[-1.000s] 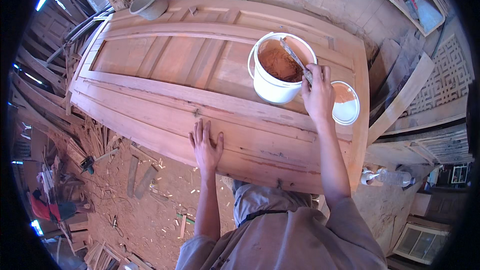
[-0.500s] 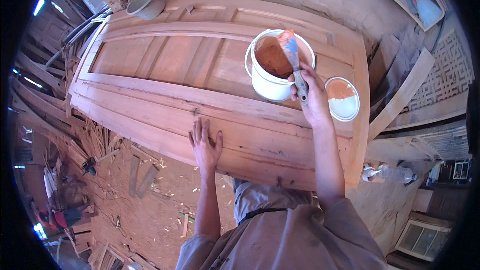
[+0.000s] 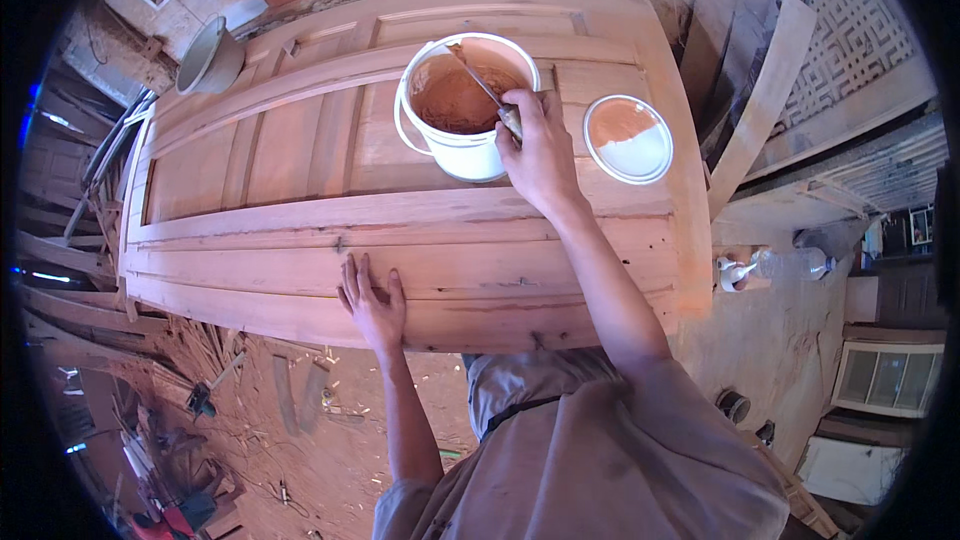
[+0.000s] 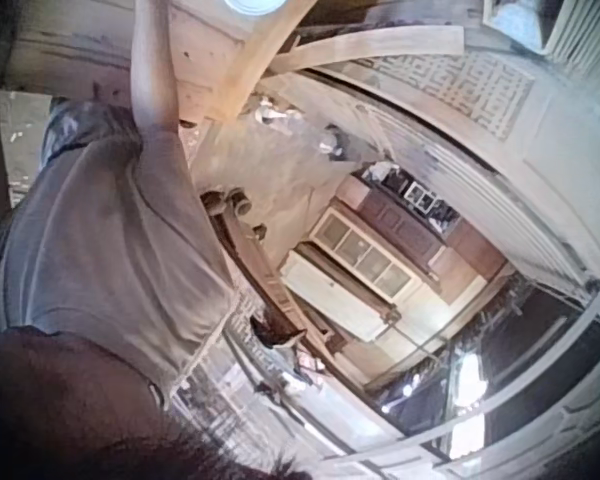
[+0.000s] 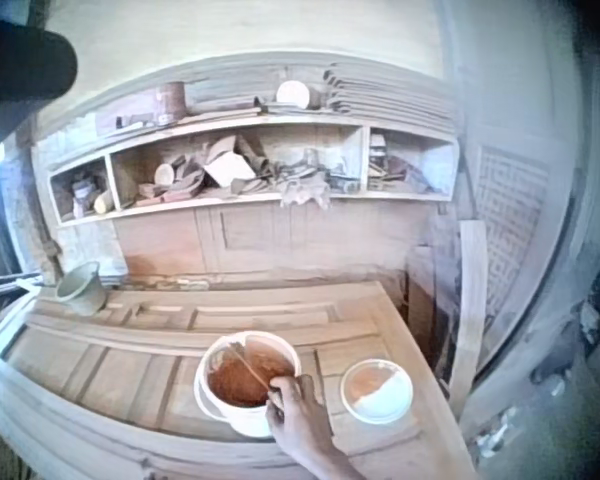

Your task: The person applies a filler or finish to a wooden door using a small block and their fingers, then picks up a bucket and dips a brush into it.

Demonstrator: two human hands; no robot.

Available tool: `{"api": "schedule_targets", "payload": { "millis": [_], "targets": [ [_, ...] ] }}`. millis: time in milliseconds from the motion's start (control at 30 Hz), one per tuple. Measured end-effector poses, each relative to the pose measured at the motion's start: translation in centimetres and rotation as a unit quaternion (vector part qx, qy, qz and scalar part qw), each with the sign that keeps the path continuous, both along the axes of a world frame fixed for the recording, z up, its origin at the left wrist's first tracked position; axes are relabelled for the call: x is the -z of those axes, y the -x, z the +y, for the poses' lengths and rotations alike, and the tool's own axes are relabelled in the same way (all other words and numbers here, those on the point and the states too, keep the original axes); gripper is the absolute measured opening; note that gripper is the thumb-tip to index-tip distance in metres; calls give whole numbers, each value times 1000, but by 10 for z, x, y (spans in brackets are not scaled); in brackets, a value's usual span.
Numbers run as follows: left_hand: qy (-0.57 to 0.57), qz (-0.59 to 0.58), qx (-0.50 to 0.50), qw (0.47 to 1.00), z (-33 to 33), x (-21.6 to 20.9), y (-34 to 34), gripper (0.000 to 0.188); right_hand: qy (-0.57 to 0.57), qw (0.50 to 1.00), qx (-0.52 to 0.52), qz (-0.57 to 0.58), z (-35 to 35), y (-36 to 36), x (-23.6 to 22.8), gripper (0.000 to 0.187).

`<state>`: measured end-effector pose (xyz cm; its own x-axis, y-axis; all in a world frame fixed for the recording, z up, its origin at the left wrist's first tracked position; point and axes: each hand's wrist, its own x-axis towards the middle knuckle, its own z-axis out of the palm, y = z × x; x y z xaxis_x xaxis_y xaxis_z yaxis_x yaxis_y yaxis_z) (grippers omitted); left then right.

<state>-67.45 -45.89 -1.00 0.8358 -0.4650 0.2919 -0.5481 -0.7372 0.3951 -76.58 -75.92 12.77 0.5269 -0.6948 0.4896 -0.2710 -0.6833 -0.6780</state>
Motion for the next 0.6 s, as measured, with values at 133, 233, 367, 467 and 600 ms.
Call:
{"api": "schedule_targets", "payload": {
  "millis": [133, 233, 367, 467, 600],
  "targets": [
    [-5, 4, 3, 1000, -3, -2, 1, 56, 24, 998, 47, 20, -7, 9, -3, 23],
    [0, 2, 6, 1000, -1, -2, 0, 56, 46, 996, 69, 30, -17, 15, 0, 26],
    [2, 3, 10, 1000, -2, -3, -1, 57, -243, 967, -58, -53, -27, 33, 2, 22],
    [-1, -3, 5, 1000, 1, 1, -1, 57, -489, 835, -148, -206, -17, 70, -13, 37],
    [2, -16, 8, 1000, -4, 0, 1, 56, -553, 778, -110, -275, -11, 161, -3, 71]
  ]
}}
